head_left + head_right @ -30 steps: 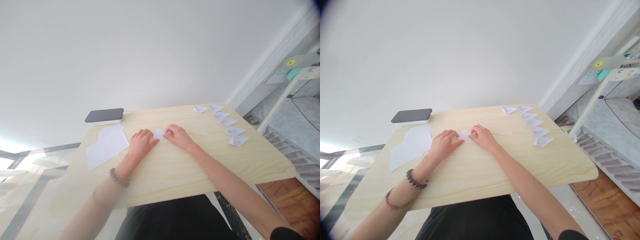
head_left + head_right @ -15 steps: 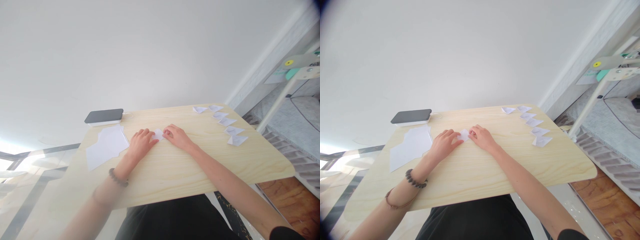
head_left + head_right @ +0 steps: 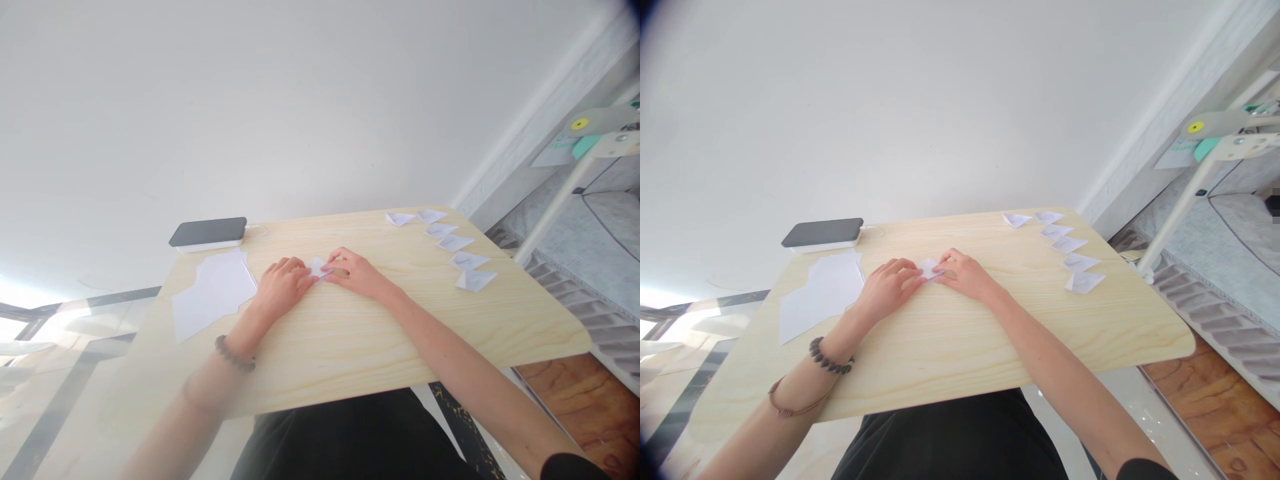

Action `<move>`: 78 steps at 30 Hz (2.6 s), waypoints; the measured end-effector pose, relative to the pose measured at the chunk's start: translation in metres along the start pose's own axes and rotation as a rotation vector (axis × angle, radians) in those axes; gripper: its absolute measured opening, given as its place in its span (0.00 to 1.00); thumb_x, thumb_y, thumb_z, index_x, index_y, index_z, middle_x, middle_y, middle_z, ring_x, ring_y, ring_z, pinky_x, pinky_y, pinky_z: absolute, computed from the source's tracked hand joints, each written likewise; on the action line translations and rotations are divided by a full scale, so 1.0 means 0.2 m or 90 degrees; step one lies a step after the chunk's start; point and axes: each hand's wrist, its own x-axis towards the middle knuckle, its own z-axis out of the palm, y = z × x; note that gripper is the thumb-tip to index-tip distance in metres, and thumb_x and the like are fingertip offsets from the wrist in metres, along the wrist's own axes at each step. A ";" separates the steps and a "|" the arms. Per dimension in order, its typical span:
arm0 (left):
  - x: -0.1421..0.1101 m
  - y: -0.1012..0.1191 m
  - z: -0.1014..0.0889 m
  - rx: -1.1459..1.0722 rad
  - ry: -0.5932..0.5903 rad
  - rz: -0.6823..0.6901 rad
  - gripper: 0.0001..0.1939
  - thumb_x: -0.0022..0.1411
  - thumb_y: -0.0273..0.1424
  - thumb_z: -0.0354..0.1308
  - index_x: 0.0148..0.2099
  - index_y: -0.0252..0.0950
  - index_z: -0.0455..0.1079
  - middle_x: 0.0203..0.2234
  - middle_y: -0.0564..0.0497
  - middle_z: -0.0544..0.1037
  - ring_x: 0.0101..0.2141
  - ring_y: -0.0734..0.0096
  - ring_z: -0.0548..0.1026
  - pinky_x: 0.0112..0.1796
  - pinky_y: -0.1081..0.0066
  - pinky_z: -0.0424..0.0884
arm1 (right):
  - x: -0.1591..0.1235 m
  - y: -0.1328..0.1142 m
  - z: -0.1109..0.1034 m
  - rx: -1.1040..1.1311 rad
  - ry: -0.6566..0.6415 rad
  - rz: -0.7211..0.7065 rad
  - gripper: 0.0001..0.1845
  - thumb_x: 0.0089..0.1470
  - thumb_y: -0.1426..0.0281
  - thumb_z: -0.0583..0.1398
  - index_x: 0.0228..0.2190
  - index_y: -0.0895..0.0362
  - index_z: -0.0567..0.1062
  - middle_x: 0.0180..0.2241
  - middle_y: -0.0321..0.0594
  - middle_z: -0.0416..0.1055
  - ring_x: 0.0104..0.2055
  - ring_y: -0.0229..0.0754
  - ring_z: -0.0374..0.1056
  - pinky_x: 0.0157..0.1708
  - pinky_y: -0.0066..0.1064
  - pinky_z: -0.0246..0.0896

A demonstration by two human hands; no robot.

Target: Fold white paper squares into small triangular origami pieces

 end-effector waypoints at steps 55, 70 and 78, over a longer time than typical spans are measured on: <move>0.04 -0.04 0.04 -0.726 0.018 -0.317 0.16 0.46 0.41 0.61 0.33 0.34 0.74 0.32 0.47 0.78 0.34 0.66 0.73 0.37 0.69 0.66 | 0.02 -0.05 0.01 0.257 0.097 0.091 0.11 0.50 0.62 0.54 0.29 0.58 0.69 0.29 0.37 0.68 0.30 0.35 0.64 0.33 0.28 0.59; 0.04 -0.01 0.03 -0.795 0.009 -0.305 0.14 0.47 0.39 0.61 0.31 0.32 0.71 0.28 0.47 0.77 0.31 0.69 0.74 0.35 0.69 0.69 | 0.02 -0.07 0.02 0.299 0.092 0.089 0.11 0.52 0.61 0.52 0.30 0.57 0.67 0.30 0.37 0.69 0.32 0.37 0.67 0.35 0.30 0.63; 0.05 0.01 0.01 -0.871 0.040 -0.335 0.15 0.45 0.38 0.63 0.30 0.31 0.69 0.26 0.48 0.77 0.31 0.68 0.74 0.37 0.65 0.70 | 0.03 -0.08 0.02 0.307 0.121 0.076 0.12 0.51 0.61 0.53 0.28 0.57 0.66 0.28 0.37 0.68 0.32 0.37 0.67 0.34 0.30 0.63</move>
